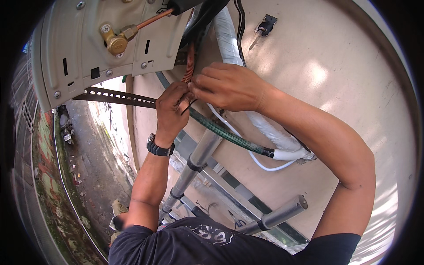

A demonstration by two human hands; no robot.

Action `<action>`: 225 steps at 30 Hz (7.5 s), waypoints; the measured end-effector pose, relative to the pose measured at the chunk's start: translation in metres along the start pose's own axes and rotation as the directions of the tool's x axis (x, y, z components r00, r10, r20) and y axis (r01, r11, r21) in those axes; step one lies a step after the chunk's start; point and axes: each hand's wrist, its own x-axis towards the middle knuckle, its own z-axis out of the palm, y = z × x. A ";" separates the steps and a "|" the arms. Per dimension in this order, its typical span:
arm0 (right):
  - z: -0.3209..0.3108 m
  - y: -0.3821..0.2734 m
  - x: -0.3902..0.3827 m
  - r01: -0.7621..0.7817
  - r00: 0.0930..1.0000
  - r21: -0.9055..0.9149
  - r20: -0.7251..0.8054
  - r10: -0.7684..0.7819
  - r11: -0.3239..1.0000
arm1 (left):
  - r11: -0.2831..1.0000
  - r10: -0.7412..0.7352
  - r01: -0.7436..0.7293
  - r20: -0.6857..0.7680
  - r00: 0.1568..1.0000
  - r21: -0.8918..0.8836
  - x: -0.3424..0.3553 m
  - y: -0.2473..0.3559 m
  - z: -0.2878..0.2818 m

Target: The person works on the external wiring and components of an air conditioning unit while on a ladder, using pliers to cut and strip wires, and scissors to trim insulation.

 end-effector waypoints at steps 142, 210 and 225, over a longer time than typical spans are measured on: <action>-0.007 0.016 0.003 0.053 0.988 0.088 0.140 -0.065 0.995 | 0.999 -0.022 0.025 0.078 0.997 -0.028 0.005 0.000 0.002; -0.037 -0.003 0.033 -0.824 0.504 0.191 0.677 0.536 0.534 | 0.999 0.003 -0.002 -0.032 0.999 0.044 -0.003 0.001 0.010; -0.374 -0.161 -0.153 -0.980 -0.073 -0.197 0.492 0.868 0.029 | 0.962 -0.129 0.124 0.004 0.992 0.245 -0.007 -0.037 -0.021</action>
